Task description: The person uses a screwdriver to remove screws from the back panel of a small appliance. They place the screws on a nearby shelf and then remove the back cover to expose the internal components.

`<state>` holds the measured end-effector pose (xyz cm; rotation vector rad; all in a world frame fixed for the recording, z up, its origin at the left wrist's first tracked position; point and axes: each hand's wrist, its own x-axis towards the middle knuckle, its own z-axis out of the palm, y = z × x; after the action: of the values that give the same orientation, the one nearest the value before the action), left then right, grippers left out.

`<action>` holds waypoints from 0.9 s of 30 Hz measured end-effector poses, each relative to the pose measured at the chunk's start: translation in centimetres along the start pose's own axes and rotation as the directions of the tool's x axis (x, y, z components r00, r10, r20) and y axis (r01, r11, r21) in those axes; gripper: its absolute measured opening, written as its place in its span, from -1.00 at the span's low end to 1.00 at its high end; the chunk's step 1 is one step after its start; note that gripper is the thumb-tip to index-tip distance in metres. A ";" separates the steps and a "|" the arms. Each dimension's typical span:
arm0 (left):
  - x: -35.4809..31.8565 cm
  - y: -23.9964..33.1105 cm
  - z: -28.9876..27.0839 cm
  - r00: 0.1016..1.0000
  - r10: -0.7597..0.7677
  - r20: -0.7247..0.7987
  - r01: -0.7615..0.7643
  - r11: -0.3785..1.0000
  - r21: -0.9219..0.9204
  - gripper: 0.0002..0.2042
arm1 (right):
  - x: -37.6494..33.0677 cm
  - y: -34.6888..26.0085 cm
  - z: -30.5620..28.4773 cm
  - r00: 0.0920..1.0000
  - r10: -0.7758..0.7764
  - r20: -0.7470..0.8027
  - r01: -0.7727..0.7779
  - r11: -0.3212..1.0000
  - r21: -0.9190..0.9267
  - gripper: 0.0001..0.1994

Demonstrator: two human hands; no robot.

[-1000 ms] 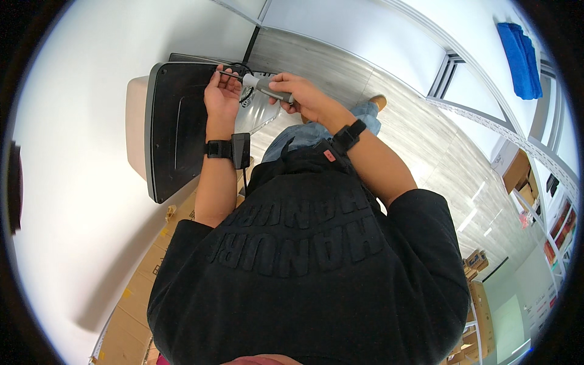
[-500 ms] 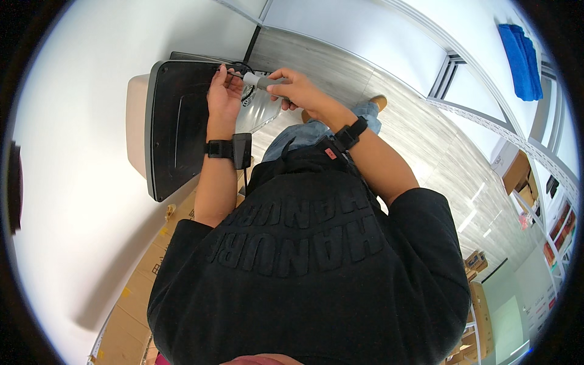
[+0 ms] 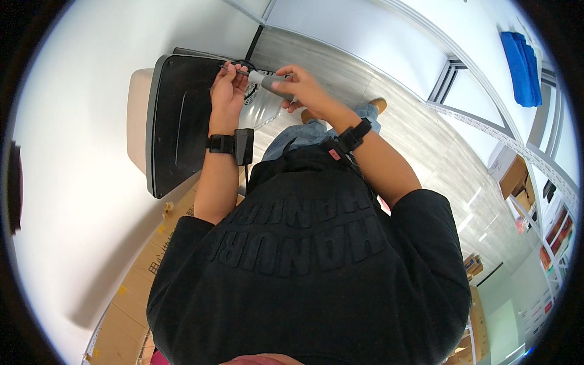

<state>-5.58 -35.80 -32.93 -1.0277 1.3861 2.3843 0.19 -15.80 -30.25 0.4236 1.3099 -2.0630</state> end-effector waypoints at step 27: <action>-0.7 0.3 0.8 0.995 0.091 -0.032 -0.085 0.982 0.168 -0.87 | 1.6 1.2 -0.9 0.976 0.183 0.121 -0.184 0.983 -0.005 -0.60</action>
<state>-5.59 -35.14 -32.03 -0.9932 1.6462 2.2714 -0.26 -15.85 -32.39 0.4000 1.1485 -1.9092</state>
